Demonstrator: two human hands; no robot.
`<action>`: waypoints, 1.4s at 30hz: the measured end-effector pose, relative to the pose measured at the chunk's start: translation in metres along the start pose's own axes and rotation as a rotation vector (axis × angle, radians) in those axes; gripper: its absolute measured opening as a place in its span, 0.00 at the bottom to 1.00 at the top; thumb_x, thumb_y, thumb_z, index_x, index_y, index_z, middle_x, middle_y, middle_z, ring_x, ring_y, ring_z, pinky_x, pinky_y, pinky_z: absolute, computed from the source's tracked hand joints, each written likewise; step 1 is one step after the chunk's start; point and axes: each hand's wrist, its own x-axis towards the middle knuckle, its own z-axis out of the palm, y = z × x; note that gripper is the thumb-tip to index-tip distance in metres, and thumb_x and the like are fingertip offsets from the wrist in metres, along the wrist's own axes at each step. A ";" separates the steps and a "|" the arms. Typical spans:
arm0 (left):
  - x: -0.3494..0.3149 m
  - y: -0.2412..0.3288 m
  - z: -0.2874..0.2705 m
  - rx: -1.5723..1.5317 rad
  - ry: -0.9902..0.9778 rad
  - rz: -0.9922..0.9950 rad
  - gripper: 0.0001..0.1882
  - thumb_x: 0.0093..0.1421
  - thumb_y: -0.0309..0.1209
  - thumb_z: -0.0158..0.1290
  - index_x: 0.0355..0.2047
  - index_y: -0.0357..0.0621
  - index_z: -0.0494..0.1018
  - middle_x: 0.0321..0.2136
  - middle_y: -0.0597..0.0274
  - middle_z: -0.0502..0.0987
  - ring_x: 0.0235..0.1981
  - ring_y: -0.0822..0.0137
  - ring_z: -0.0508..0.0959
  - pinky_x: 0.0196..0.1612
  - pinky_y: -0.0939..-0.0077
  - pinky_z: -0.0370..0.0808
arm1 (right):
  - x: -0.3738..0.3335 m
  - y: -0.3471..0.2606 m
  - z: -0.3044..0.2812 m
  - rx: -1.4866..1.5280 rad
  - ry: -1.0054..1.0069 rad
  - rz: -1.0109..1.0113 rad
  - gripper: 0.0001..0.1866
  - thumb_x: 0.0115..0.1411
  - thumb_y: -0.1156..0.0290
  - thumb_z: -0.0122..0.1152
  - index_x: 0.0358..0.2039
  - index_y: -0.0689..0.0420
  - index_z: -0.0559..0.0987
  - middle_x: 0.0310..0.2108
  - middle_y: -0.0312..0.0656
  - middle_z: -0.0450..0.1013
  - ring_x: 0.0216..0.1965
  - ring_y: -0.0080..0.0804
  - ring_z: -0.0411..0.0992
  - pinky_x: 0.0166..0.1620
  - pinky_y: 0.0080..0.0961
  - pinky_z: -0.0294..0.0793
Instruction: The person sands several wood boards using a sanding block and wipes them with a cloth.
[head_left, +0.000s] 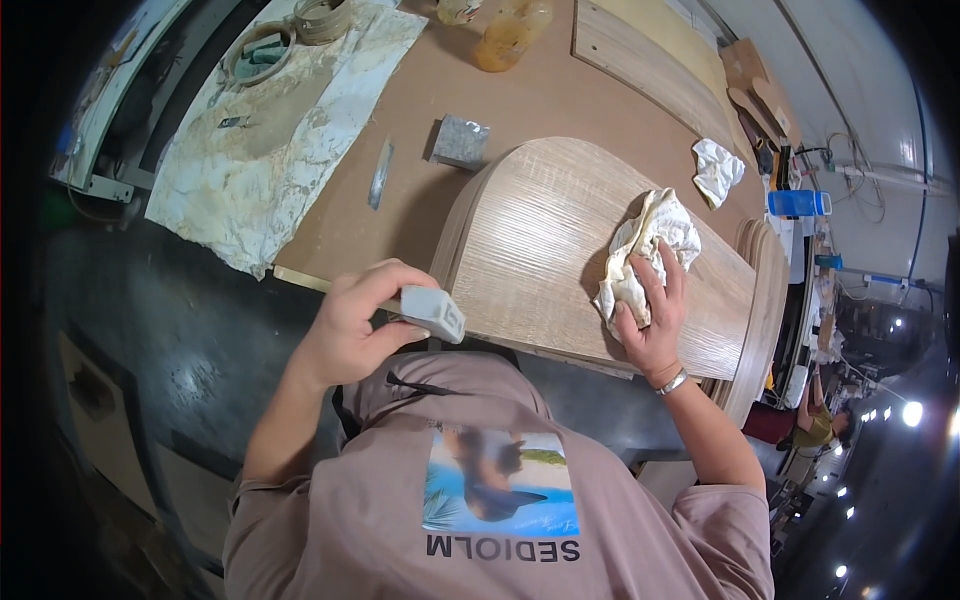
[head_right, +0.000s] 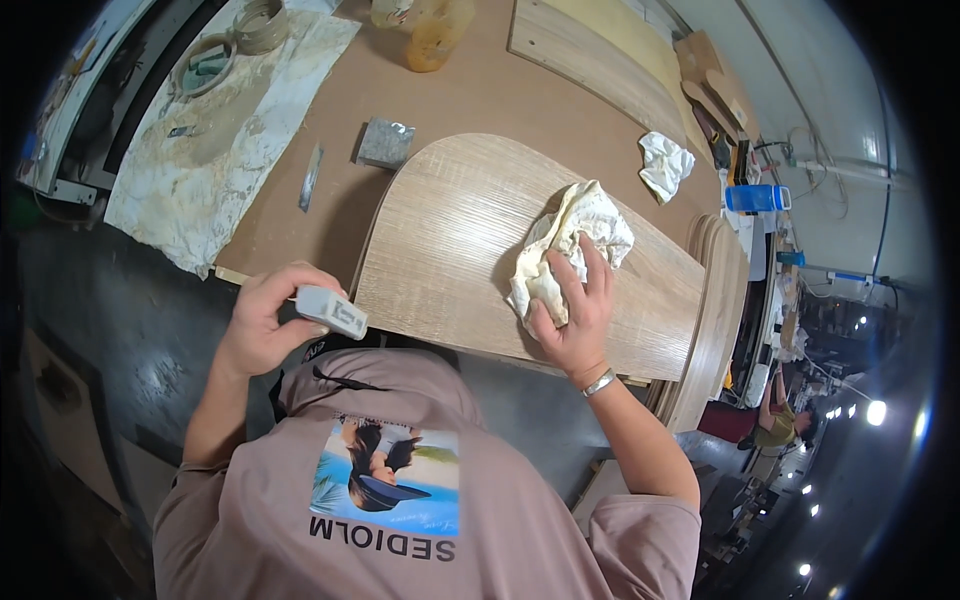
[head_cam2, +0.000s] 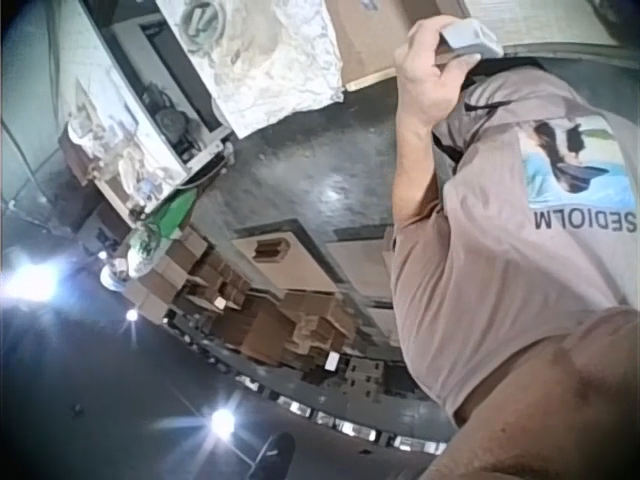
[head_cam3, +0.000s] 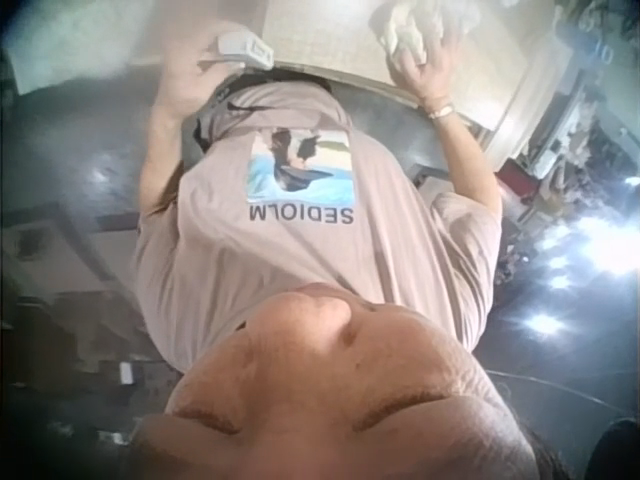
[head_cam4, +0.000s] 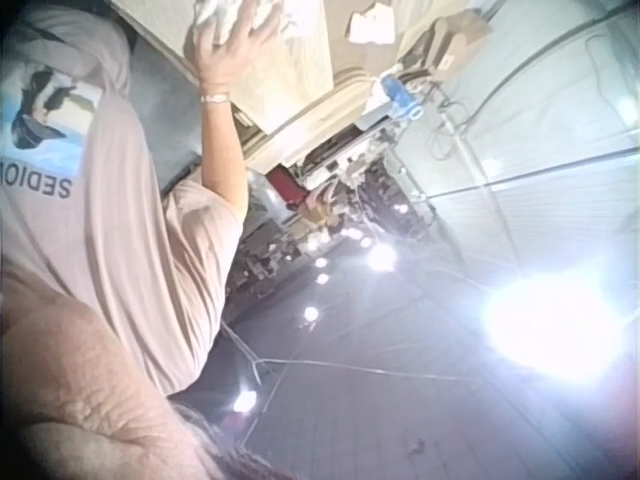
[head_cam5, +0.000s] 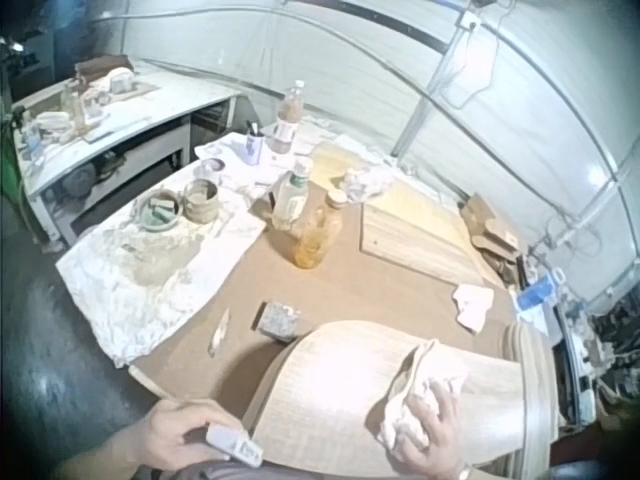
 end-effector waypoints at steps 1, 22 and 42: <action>0.002 -0.004 0.002 0.014 -0.012 0.000 0.19 0.49 0.17 0.61 0.44 0.37 0.75 0.39 0.57 0.81 0.43 0.66 0.81 0.49 0.72 0.76 | 0.001 0.000 0.001 -0.002 0.004 0.006 0.29 0.49 0.61 0.62 0.53 0.56 0.78 0.63 0.61 0.61 0.60 0.62 0.62 0.62 0.53 0.61; 0.108 -0.032 -0.020 -0.119 -0.004 -0.064 0.21 0.54 0.17 0.58 0.49 0.36 0.73 0.40 0.61 0.79 0.43 0.71 0.79 0.49 0.76 0.75 | 0.006 -0.003 -0.002 -0.003 -0.023 -0.008 0.29 0.50 0.59 0.63 0.53 0.56 0.78 0.62 0.61 0.61 0.59 0.62 0.62 0.62 0.53 0.61; 0.201 0.054 0.063 0.106 -0.329 0.394 0.20 0.47 0.14 0.55 0.43 0.37 0.76 0.39 0.56 0.78 0.38 0.62 0.78 0.43 0.72 0.76 | 0.085 -0.040 -0.052 0.397 0.173 0.161 0.29 0.43 0.77 0.74 0.50 0.61 0.79 0.39 0.45 0.71 0.42 0.40 0.69 0.46 0.35 0.71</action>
